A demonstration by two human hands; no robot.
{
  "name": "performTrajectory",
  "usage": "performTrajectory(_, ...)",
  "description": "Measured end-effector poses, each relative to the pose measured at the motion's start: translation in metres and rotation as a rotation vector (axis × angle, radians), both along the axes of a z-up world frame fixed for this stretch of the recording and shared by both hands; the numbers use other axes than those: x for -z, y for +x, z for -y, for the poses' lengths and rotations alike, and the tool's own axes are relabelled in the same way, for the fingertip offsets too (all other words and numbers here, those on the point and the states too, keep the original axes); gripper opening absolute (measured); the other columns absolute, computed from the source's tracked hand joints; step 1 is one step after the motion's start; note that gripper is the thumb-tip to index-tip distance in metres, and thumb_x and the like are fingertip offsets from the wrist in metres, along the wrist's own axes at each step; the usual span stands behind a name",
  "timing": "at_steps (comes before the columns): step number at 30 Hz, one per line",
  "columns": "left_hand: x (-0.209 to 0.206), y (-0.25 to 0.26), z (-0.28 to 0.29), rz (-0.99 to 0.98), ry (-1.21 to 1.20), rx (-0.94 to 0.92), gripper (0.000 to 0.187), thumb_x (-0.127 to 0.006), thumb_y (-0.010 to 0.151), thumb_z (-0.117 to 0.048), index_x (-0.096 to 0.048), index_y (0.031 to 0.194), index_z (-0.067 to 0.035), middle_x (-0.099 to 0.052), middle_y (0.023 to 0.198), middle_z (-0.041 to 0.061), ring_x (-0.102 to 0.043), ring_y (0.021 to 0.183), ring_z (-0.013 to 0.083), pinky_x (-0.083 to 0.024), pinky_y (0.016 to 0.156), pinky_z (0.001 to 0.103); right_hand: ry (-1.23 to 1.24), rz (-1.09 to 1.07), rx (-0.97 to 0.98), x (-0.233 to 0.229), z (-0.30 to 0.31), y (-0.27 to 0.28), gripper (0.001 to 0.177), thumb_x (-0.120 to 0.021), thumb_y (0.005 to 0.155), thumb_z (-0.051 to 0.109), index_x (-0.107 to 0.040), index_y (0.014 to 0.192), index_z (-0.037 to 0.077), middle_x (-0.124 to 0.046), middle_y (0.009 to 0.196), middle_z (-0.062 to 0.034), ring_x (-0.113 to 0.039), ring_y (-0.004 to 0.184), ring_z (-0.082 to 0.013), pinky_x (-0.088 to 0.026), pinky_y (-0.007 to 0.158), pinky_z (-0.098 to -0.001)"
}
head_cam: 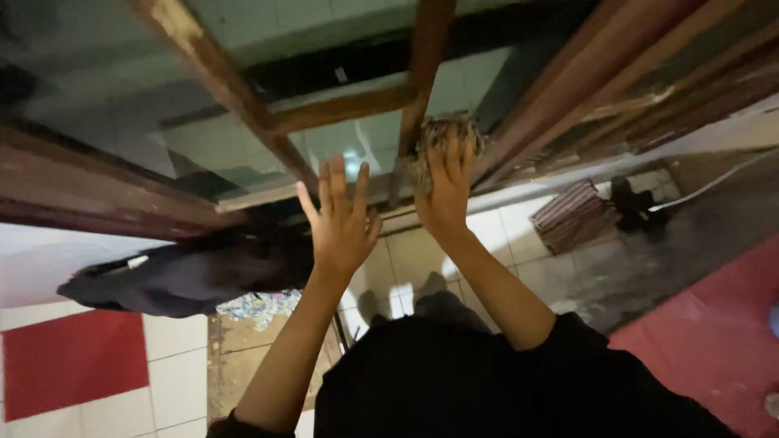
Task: Wiping a glass window pane with a cloth to clean it.
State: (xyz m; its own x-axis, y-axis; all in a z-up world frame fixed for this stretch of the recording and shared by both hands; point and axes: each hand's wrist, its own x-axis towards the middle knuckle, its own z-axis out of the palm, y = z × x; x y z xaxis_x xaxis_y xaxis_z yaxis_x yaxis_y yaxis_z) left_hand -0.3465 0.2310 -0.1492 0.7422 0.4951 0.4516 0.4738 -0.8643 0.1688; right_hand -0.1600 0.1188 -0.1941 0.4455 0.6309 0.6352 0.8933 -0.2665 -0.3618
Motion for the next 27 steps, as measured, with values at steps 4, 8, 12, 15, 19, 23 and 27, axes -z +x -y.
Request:
performTrajectory(4, 0.024, 0.002, 0.001, -0.004, -0.027, 0.049, 0.067, -0.064, 0.091, -0.029, -0.048, 0.153, -0.009, -0.023, 0.169, 0.021, -0.023, 0.156, 0.0399, -0.014, 0.119, 0.074, 0.027, -0.026, -0.026, -0.021, -0.007, -0.006, 0.055, -0.064, 0.094, 0.007, -0.053, 0.147, -0.001, -0.028, 0.165, -0.0293, -0.024, 0.150, -0.0620, -0.028, 0.123, -0.0653)
performTrajectory(8, 0.029, -0.002, 0.006, -0.046, -0.119, 0.110, 0.067, -0.065, 0.087, -0.032, -0.051, 0.147, -0.006, -0.023, 0.167, 0.021, -0.020, 0.155, 0.0392, -0.012, 0.116, 0.075, -0.107, -0.122, 0.024, -0.011, 0.005, -0.018, 0.050, -0.062, 0.096, 0.002, -0.057, 0.146, 0.002, -0.031, 0.164, -0.0285, -0.026, 0.151, -0.0568, -0.028, 0.126, -0.0595)
performTrajectory(12, 0.037, -0.013, 0.004, -0.099, -0.114, 0.122, 0.072, -0.066, 0.085, -0.035, -0.051, 0.150, -0.006, -0.023, 0.166, 0.023, -0.019, 0.155, 0.0399, -0.012, 0.116, 0.075, -0.064, -0.079, -0.020, -0.028, 0.003, -0.033, 0.060, -0.057, 0.086, -0.004, -0.055, 0.146, 0.000, -0.029, 0.164, -0.0292, -0.026, 0.152, -0.0538, -0.021, 0.129, -0.0585)
performTrajectory(15, 0.035, -0.022, 0.001, -0.109, -0.113, 0.116, 0.075, -0.067, 0.085, -0.037, -0.049, 0.151, -0.008, -0.022, 0.166, 0.024, -0.019, 0.155, 0.0414, -0.011, 0.117, 0.074, 0.041, -0.095, 0.015, -0.042, -0.006, -0.042, 0.073, -0.051, 0.077, -0.007, -0.051, 0.149, -0.001, -0.029, 0.168, -0.0283, -0.027, 0.157, -0.0517, -0.019, 0.132, -0.0560)
performTrajectory(19, 0.024, -0.037, -0.006, 0.004, -0.050, 0.068, 0.075, -0.067, 0.091, -0.040, -0.046, 0.157, -0.010, -0.022, 0.166, 0.027, -0.019, 0.154, 0.0436, -0.009, 0.119, 0.071, 0.241, -0.175, 0.019, -0.072, -0.030, -0.070, 0.068, -0.058, 0.094, 0.001, -0.040, 0.160, 0.003, -0.024, 0.169, -0.0268, -0.026, 0.158, -0.0504, -0.024, 0.131, -0.0554)
performTrajectory(23, 0.004, -0.053, -0.025, 0.148, 0.030, -0.007, 0.075, -0.067, 0.098, -0.039, -0.040, 0.163, -0.010, -0.020, 0.166, 0.028, -0.018, 0.154, 0.0458, -0.009, 0.125, 0.067, 0.176, 0.099, 0.049, -0.093, -0.054, -0.089, 0.065, -0.070, 0.095, 0.011, -0.046, 0.156, 0.008, -0.035, 0.164, -0.0241, -0.033, 0.151, -0.0500, -0.027, 0.128, -0.0595)
performTrajectory(27, -0.002, -0.067, -0.050, 0.230, -0.014, -0.071, 0.080, -0.068, 0.100, -0.037, -0.032, 0.165, -0.006, -0.015, 0.167, 0.029, -0.017, 0.156, 0.0485, -0.011, 0.127, 0.067, -0.086, 0.092, -0.051, -0.048, -0.062, -0.094, 0.073, -0.064, 0.083, 0.008, -0.050, 0.155, 0.006, -0.051, 0.143, -0.0240, -0.045, 0.131, -0.0521, -0.038, 0.116, -0.0599)
